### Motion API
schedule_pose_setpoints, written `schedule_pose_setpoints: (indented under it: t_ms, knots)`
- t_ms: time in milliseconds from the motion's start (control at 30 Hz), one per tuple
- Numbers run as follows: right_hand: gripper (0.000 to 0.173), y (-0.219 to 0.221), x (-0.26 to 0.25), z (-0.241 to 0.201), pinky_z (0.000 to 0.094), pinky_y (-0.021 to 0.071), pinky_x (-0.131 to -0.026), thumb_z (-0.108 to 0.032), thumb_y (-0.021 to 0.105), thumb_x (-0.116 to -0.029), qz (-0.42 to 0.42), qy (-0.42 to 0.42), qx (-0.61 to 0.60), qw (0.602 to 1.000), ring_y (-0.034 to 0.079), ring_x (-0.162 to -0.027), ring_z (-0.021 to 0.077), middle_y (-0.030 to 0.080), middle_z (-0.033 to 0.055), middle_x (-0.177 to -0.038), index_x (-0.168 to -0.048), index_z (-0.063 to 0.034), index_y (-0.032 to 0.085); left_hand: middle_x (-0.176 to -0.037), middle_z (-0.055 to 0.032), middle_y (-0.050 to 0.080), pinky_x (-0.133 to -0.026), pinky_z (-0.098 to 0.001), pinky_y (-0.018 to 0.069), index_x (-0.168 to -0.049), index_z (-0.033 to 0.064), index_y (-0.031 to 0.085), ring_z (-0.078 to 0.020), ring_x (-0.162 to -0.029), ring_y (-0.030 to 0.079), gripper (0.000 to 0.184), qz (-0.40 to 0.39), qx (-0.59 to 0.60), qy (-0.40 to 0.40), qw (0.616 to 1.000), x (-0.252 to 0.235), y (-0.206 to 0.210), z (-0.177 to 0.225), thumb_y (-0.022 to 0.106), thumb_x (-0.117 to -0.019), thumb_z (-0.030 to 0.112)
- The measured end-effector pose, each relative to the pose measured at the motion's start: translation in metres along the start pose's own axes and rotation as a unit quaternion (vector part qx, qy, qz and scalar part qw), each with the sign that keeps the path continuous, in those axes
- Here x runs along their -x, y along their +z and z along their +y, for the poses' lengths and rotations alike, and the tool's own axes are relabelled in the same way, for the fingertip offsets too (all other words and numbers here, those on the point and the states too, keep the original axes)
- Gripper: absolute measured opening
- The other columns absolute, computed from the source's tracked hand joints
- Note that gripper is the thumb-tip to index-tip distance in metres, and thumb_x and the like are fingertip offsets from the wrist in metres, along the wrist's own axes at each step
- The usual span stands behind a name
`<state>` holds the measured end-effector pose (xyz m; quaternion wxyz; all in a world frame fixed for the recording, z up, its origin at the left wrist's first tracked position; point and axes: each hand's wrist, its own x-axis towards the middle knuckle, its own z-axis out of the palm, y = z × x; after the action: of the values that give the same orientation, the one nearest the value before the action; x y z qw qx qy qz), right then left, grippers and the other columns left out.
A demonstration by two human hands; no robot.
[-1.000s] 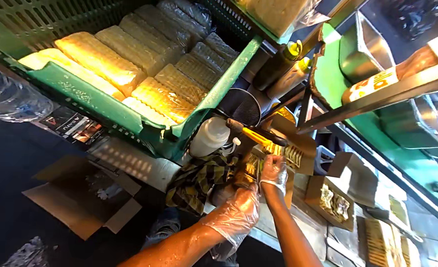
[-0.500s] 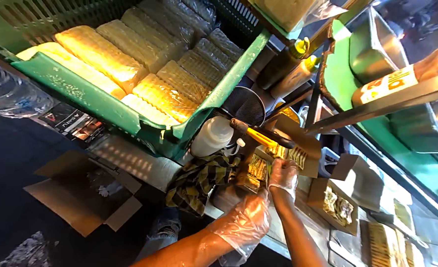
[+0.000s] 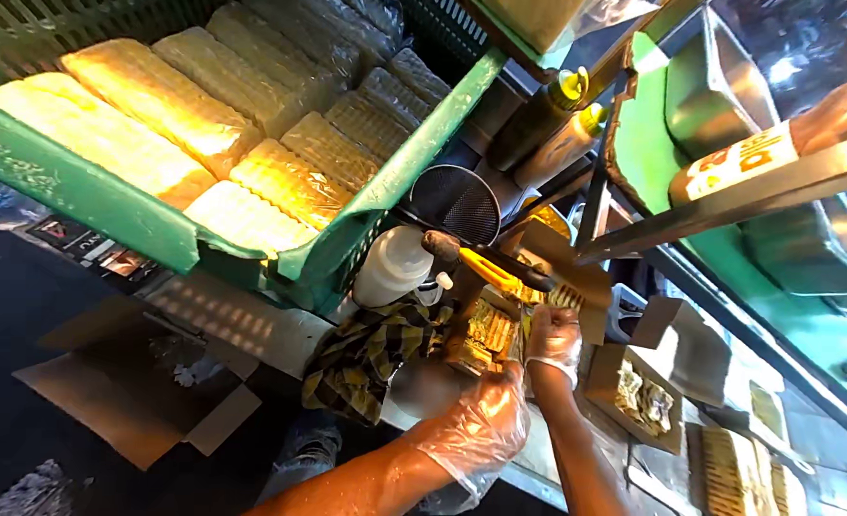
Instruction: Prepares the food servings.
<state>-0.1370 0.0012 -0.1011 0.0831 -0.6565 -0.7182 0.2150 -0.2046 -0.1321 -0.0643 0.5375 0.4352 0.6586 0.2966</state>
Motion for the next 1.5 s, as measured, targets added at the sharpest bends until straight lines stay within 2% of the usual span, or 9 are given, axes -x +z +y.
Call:
schedule_pose_setpoints:
  t_ms: [467, 567, 700, 833, 933, 1033, 1100, 1200, 1500]
  knots:
    - [0.029, -0.027, 0.031, 0.019, 0.0537, 0.0519, -0.098, -0.018, 0.054, -0.1054, -0.018, -0.073, -0.028, 0.997, 0.068, -0.106, 0.0348, 0.070, 0.0241, -0.110, -0.116, 0.0067, 0.065, -0.118, -0.0200, 0.067, -0.102, -0.0409, 0.0494, -0.127, -0.0024, 0.061, -0.0270, -0.113, 0.064, 0.035, 0.050, 0.141, 0.018, 0.989, 0.007, 0.030, -0.019, 0.040, -0.1077, 0.017]
    - [0.027, -0.032, 0.055, 0.026, 0.0344, 0.0594, -0.080, -0.017, 0.053, -0.1009, 0.044, -0.160, -0.139, 0.976, 0.069, -0.084, 0.0153, 0.069, 0.0118, -0.090, -0.104, 0.0063, 0.065, -0.093, -0.0055, 0.062, -0.074, -0.0296, 0.0501, -0.119, 0.0048, 0.066, -0.0119, -0.079, 0.057, 0.043, 0.084, 0.303, 0.036, 0.949, 0.006, 0.043, -0.030, 0.033, -0.1109, 0.032]
    - [0.075, -0.045, 0.076, 0.037, 0.0353, 0.0561, -0.098, -0.065, 0.046, -0.0990, -0.123, -0.236, -0.113, 0.957, 0.068, -0.109, 0.0127, 0.070, 0.0105, -0.121, -0.135, -0.0007, 0.061, -0.077, 0.0022, 0.055, -0.054, -0.0241, 0.0463, -0.123, 0.0088, 0.061, -0.0068, -0.059, 0.050, 0.033, 0.075, 0.460, -0.009, 0.885, 0.017, 0.038, -0.035, 0.041, -0.1098, 0.032]
    - [0.058, -0.069, -0.019, 0.016, 0.0573, 0.0552, -0.094, -0.027, 0.074, -0.0871, -0.104, -0.383, 0.070, 0.915, 0.065, -0.119, 0.0331, 0.063, 0.0166, -0.137, -0.141, -0.0091, 0.060, -0.066, 0.0080, 0.045, -0.044, -0.0189, 0.0356, -0.113, 0.0166, 0.058, -0.0035, -0.049, 0.040, 0.024, 0.072, 0.521, -0.010, 0.851, 0.050, 0.026, -0.043, 0.043, -0.1065, 0.033]
    - [0.105, -0.064, -0.071, -0.032, 0.0623, 0.0470, -0.106, -0.035, 0.083, -0.0817, -0.210, -0.371, 0.300, 0.854, 0.042, -0.144, 0.0415, 0.035, 0.0216, -0.162, -0.165, -0.0284, 0.020, -0.066, 0.0080, 0.045, -0.044, -0.0195, 0.0361, -0.111, 0.0181, 0.058, -0.0036, -0.049, 0.040, 0.024, 0.081, 0.490, 0.003, 0.868, 0.065, 0.029, -0.056, 0.043, -0.1050, 0.036]
    - [0.120, -0.051, -0.085, -0.057, 0.0640, 0.0533, -0.089, -0.031, 0.086, -0.0783, -0.257, -0.330, 0.330, 0.846, 0.062, -0.118, 0.0451, 0.054, 0.0248, -0.141, -0.166, -0.0387, 0.005, -0.065, 0.0077, 0.044, -0.043, -0.0194, 0.0359, -0.110, 0.0176, 0.057, -0.0038, -0.048, 0.039, 0.024, 0.095, 0.484, 0.000, 0.870, 0.076, 0.031, -0.062, 0.043, -0.1051, 0.037]
    - [0.122, -0.053, -0.080, -0.056, 0.0627, 0.0534, -0.091, -0.034, 0.087, -0.0760, -0.260, -0.346, 0.302, 0.849, 0.060, -0.122, 0.0434, 0.051, 0.0239, -0.146, -0.165, -0.0404, 0.005, -0.066, 0.0076, 0.044, -0.044, -0.0194, 0.0363, -0.110, 0.0181, 0.058, -0.0038, -0.049, 0.040, 0.025, 0.100, 0.479, -0.010, 0.872, 0.083, 0.031, -0.065, 0.043, -0.1053, 0.038]
    - [0.117, -0.051, -0.072, -0.054, 0.0598, 0.0489, -0.104, -0.030, 0.090, -0.0745, -0.269, -0.384, 0.269, 0.841, 0.047, -0.140, 0.0411, 0.038, 0.0209, -0.159, -0.165, -0.0335, 0.017, -0.066, 0.0083, 0.044, -0.044, -0.0195, 0.0359, -0.107, 0.0181, 0.058, -0.0034, -0.048, 0.039, 0.025, 0.101, 0.465, -0.014, 0.879, 0.088, 0.032, -0.069, 0.043, -0.1052, 0.039]
    - [0.046, -0.020, -0.047, -0.039, 0.0567, 0.0520, -0.098, -0.025, 0.086, -0.0731, -0.283, -0.423, 0.198, 0.838, 0.058, -0.121, 0.0390, 0.061, 0.0228, -0.129, -0.117, -0.0156, 0.075, -0.066, 0.0083, 0.045, -0.043, -0.0189, 0.0363, -0.110, 0.0185, 0.058, -0.0032, -0.048, 0.039, 0.024, 0.110, 0.478, -0.005, 0.872, 0.095, 0.028, -0.072, 0.045, -0.1054, 0.038]
